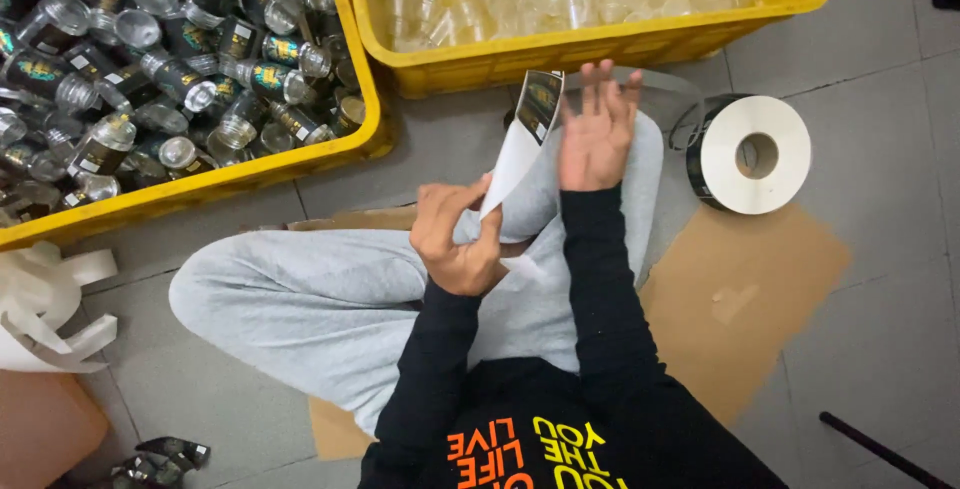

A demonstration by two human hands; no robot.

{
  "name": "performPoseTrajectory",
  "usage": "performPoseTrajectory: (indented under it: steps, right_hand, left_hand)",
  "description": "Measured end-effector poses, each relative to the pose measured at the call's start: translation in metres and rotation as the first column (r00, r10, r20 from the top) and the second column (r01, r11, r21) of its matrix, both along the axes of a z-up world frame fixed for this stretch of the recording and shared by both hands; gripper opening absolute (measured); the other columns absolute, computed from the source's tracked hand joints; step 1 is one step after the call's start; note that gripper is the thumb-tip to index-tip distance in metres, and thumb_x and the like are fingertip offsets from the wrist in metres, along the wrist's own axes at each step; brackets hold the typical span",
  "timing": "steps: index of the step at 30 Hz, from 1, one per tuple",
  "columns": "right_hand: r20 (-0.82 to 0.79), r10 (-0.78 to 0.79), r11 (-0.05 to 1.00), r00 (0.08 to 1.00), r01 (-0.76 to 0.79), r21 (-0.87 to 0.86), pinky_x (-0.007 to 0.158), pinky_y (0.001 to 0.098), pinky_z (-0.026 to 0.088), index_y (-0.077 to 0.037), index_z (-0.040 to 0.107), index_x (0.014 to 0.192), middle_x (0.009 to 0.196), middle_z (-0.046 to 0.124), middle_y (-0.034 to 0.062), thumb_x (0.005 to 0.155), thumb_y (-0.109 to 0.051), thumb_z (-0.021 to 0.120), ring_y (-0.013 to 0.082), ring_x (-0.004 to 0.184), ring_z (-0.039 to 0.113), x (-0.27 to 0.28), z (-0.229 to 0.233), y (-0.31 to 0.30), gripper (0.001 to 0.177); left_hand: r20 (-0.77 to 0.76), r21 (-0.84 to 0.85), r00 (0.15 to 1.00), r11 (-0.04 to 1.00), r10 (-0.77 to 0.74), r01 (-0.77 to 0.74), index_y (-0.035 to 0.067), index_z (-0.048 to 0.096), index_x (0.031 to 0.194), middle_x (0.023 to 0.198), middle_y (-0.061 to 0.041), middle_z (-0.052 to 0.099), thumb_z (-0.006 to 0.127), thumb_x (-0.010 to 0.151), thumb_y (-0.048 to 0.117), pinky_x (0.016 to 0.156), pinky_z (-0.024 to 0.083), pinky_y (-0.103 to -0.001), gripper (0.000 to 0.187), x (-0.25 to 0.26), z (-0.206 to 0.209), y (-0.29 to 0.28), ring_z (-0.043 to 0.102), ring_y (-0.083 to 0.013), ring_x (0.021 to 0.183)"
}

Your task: Manually peeling adhesive labels from a roll and applying them to small plastic bottles while sitting on the floor.

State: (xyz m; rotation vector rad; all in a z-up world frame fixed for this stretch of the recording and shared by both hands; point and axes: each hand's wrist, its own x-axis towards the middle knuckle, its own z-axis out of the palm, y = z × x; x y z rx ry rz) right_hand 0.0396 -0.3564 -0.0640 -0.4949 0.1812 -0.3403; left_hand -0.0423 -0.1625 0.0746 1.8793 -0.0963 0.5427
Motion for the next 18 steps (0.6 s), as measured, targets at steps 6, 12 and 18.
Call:
performPoseTrajectory:
  steps: [6, 12, 18]
  right_hand:
    - [-0.002, -0.124, 0.992, 0.992, 0.124, -0.003, 0.113, 0.0371, 0.047, -0.015, 0.052, 0.127, 0.128, 0.060, 0.0129, 0.098, 0.003, 0.065, 0.0265, 0.121, 0.061, 0.013, 0.006, 0.021, 0.037]
    - [0.285, -0.372, 0.824, 0.884, 0.455, -0.336, 0.117, 0.0458, 0.043, -0.011, 0.054, 0.129, 0.130, 0.068, 0.0117, 0.094, 0.013, 0.071, 0.0277, 0.124, 0.064, 0.023, 0.027, -0.017, 0.045]
    - [0.629, -0.219, 0.631, 0.746, 0.600, -0.491, 0.124, 0.0508, 0.045, -0.011, 0.046, 0.142, 0.156, 0.055, 0.0079, 0.108, 0.015, 0.044, 0.0195, 0.148, 0.051, 0.013, 0.088, -0.051, 0.043]
  left_hand:
    - [0.036, -0.041, 0.995, 0.995, -0.088, 0.090, 0.000, 0.072, 0.100, 0.085, -0.009, 0.069, 0.072, 0.069, -0.002, 0.083, 0.047, -0.036, 0.031, -0.008, 0.003, -0.004, 0.057, -0.0226, 0.073]
    - [0.001, 0.036, 1.000, 0.999, -0.031, 0.031, 0.000, 0.073, 0.102, 0.089, -0.011, 0.068, 0.073, 0.069, 0.001, 0.080, 0.048, -0.035, 0.033, -0.012, -0.001, 0.011, 0.056, -0.0235, 0.078]
    - [0.012, 0.059, 0.999, 0.997, -0.046, 0.045, 0.000, 0.075, 0.096, 0.089, -0.010, 0.071, 0.075, 0.069, -0.001, 0.081, 0.048, -0.035, 0.027, -0.011, 0.001, 0.011, 0.057, -0.0236, 0.077]
